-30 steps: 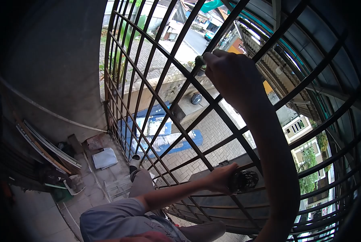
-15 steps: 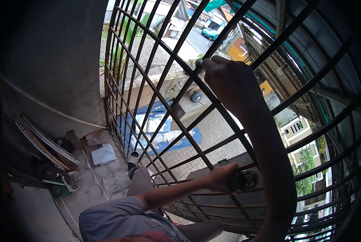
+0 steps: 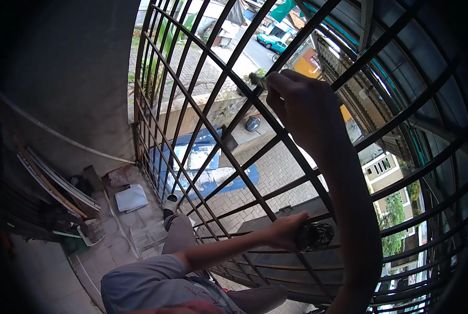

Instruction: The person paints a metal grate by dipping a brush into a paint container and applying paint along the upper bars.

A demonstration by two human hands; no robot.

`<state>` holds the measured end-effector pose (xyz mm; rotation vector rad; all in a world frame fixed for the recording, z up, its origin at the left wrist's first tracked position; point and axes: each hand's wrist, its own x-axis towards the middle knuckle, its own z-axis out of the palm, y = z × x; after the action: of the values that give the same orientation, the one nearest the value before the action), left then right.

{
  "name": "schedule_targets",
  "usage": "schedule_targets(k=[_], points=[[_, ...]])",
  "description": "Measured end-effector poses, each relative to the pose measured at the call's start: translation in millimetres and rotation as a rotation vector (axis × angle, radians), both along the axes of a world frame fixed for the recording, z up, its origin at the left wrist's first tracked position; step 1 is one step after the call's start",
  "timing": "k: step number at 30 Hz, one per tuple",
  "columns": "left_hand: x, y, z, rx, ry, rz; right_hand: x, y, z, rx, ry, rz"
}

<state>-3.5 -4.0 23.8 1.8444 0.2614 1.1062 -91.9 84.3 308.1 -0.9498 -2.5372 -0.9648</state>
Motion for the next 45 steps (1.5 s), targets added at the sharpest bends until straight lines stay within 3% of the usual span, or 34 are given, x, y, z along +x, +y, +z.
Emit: schedule_targets(k=[3, 5, 9, 15, 17, 18, 23, 25, 26, 30, 34, 37, 40, 45], points=[[0.3, -2.3, -1.3, 0.003, -0.009, -0.007, 4.1, 5.6, -6.1, 0.037, -0.047, -0.017], [-1.2, -0.6, -0.4, 0.003, -0.035, 0.0, -3.8, -2.0, 2.7, 0.079, 0.058, -0.055], [-1.2, -0.7, 0.6, -0.003, -0.021, -0.008, -1.4, 3.1, -3.3, -0.05, 0.023, -0.007], [-1.7, -2.9, 1.6, -0.011, -0.001, -0.003, -8.4, 1.2, 3.7, 0.091, 0.108, -0.084], [-1.5, -1.8, 1.0, -0.006, 0.01, 0.002, -3.5, 8.3, 0.1, -0.127, 0.123, 0.073], [-1.4, -1.8, 1.1, -0.01, 0.0, -0.005, -2.7, 8.3, -2.1, -0.042, 0.056, -0.044], [0.3, -2.9, 1.4, -0.012, -0.009, -0.003, -8.0, -2.6, 11.0, 0.11, 0.118, -0.11], [0.3, -0.7, -0.1, -0.008, -0.001, -0.011, -3.6, 1.4, 9.4, -0.113, 0.12, 0.079], [1.0, -2.0, -0.9, -0.008, 0.002, -0.012, -2.3, 3.6, 2.6, -0.027, 0.039, -0.001], [-4.8, 0.0, 3.0, -0.002, -0.021, 0.0, -5.2, -5.2, 21.3, 0.118, 0.122, -0.083], [-3.4, -0.7, 1.8, -0.006, -0.017, -0.012, 1.7, -0.6, 15.6, -0.136, 0.147, 0.116], [-1.7, -3.4, 0.7, 0.001, -0.022, 0.003, 8.3, 5.8, 12.3, -0.033, 0.123, -0.024], [-2.3, -3.3, 1.8, -0.014, -0.02, 0.019, 3.4, -4.6, 20.9, 0.034, 0.234, 0.042], [-3.5, -3.1, 3.6, -0.002, -0.013, 0.013, 1.8, 2.0, 9.9, -0.094, 0.128, 0.064]])
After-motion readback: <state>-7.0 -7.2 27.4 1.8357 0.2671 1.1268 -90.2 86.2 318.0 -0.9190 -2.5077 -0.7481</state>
